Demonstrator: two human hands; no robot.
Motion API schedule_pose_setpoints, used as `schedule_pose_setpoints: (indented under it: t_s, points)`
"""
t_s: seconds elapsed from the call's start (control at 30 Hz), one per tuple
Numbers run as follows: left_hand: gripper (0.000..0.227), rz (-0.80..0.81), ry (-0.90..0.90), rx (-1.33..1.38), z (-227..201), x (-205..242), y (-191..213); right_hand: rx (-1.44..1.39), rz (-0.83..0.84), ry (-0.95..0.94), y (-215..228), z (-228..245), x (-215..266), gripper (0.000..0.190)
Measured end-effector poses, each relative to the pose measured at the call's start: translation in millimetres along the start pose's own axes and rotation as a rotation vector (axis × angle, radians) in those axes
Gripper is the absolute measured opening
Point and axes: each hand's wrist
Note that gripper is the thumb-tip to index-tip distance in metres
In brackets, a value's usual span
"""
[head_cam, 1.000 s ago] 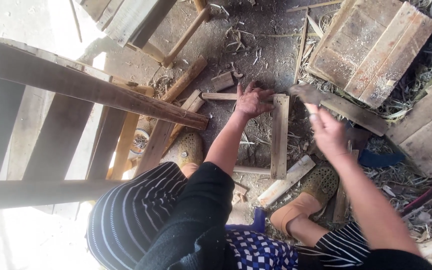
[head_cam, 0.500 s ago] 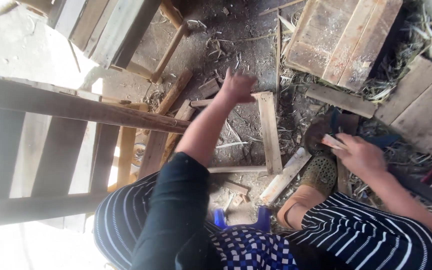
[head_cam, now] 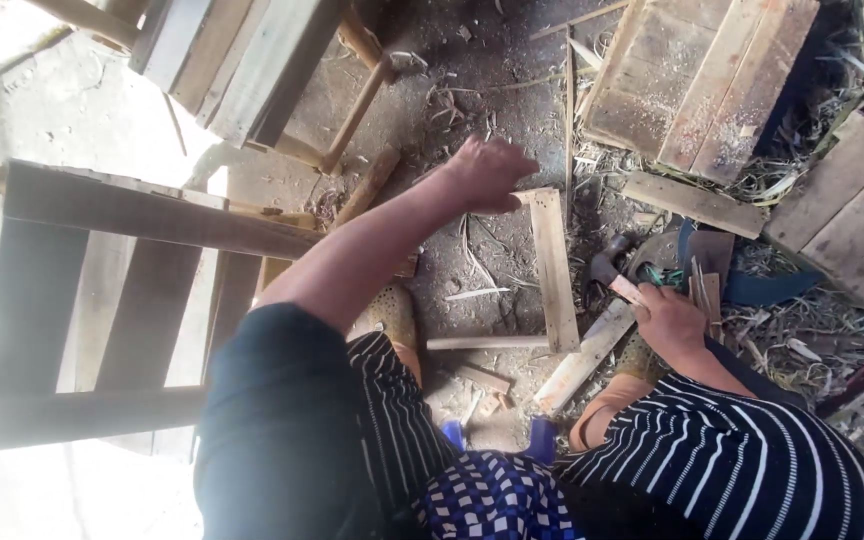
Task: The person sits on the ground assembling small wooden stool frames. They position wooden crossbars into a leg frame, hammer nails to fasten the joints, and fit additional slats one at a time, placing finished frames aside.
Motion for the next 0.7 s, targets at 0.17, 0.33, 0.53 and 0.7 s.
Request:
schedule_pose_setpoints:
  t_s: [0.17, 0.33, 0.53, 0.7]
  points:
    - [0.043, 0.171, 0.211, 0.099, 27.7, -34.2, -99.0, 0.082, 0.018, -0.003, -0.7, 3.9, 1.9, 0.050]
    - [0.050, 0.123, 0.320, 0.258, 14.7, -61.2, -127.2, 0.116, 0.033, -0.013, 8.7, 12.9, 5.0, 0.050]
    - [0.068, 0.104, 0.378, 0.259, -34.6, -65.1, -82.5, 0.121, -0.041, -0.022, 8.5, 11.7, 11.0, 0.046]
    - [0.081, 0.099, 0.494, 0.331, -43.7, -76.0, -82.5, 0.120, -0.161, -0.024, 10.9, 14.1, 16.6, 0.041]
Point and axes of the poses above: each hand's wrist, its own x-axis away from the middle knuckle, its own y-axis out of the back of the hand, z = x × y, and after that the axes turned 13 degrees about x, right-handed
